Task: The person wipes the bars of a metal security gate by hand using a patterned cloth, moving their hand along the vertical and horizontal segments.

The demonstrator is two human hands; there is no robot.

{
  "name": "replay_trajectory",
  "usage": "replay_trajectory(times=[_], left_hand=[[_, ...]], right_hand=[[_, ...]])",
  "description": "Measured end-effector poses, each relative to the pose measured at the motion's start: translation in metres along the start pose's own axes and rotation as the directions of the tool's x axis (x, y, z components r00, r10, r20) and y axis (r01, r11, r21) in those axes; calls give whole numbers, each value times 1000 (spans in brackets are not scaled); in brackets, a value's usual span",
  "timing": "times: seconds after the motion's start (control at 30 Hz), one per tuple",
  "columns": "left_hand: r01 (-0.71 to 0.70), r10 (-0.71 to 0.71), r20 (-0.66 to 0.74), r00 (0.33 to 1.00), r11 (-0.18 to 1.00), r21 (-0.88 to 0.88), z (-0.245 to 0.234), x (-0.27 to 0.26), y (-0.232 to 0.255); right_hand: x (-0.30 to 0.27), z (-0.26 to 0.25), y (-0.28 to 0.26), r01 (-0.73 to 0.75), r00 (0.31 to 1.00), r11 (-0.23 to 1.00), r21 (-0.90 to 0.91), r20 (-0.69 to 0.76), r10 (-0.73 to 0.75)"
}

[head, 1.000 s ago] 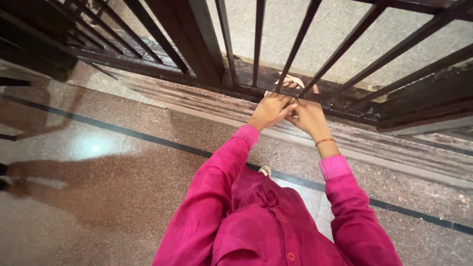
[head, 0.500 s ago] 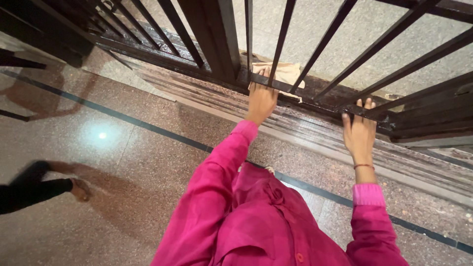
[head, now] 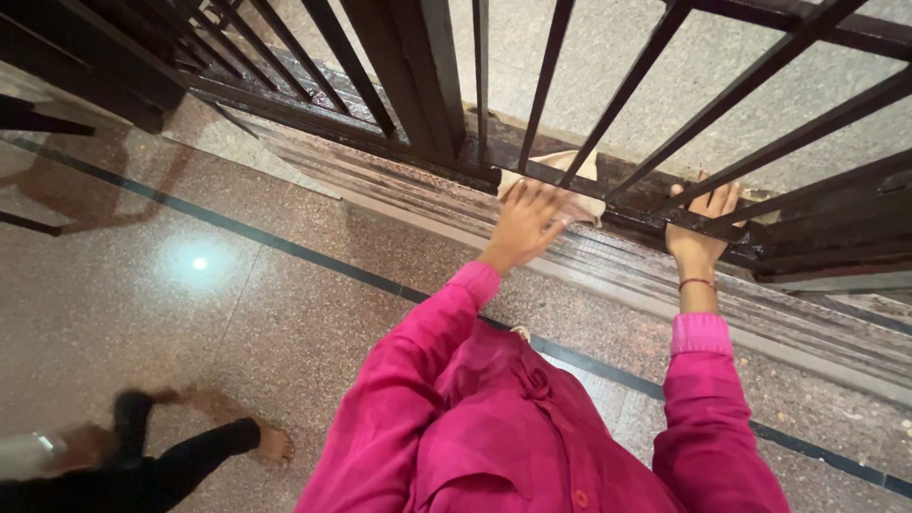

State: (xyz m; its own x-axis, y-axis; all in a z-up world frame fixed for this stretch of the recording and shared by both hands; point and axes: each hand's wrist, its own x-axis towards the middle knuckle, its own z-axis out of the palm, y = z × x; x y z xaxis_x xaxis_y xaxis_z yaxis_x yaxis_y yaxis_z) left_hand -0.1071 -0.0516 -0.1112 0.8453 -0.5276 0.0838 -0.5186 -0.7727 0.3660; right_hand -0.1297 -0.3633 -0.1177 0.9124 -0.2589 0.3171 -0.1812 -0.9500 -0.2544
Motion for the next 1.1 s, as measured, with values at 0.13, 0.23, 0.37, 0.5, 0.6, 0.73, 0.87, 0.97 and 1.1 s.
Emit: replay_trajectory(times=[0.13,0.23,0.37,0.5,0.6,0.73,0.87,0.97,1.1], left_hand=[[150,-184,-250,951,977,-149,5,20,-36],[156,-171,-515,840,985,-72,22,35,-38],[283,-221,-412,884,954,97,38,55,-21],[138,-77,-319,945,975,174,52,53,21],[33,15,-249,968,982,186,58,49,59],[-115,148,-234,961,982,149,56,34,87],[-143,143,-5,990,989,-29,48,30,58],[-75,82,-147,986,996,47,39,26,24],[26,-24,-325,945,1000,2,34,26,23]], right_hand=[[1,1,1,-33,999,999,44,1,33],[3,6,2,-56,998,998,-3,15,56],[3,9,3,-46,999,999,1,-13,46],[3,11,2,-51,999,999,-4,-14,51],[3,13,3,-50,998,998,-31,-30,49],[2,14,4,-33,997,999,-36,-75,31],[1,11,0,-38,993,999,-15,-108,36],[1,7,-3,-32,992,999,-8,-121,31],[2,7,-4,-68,992,998,-8,-103,67]])
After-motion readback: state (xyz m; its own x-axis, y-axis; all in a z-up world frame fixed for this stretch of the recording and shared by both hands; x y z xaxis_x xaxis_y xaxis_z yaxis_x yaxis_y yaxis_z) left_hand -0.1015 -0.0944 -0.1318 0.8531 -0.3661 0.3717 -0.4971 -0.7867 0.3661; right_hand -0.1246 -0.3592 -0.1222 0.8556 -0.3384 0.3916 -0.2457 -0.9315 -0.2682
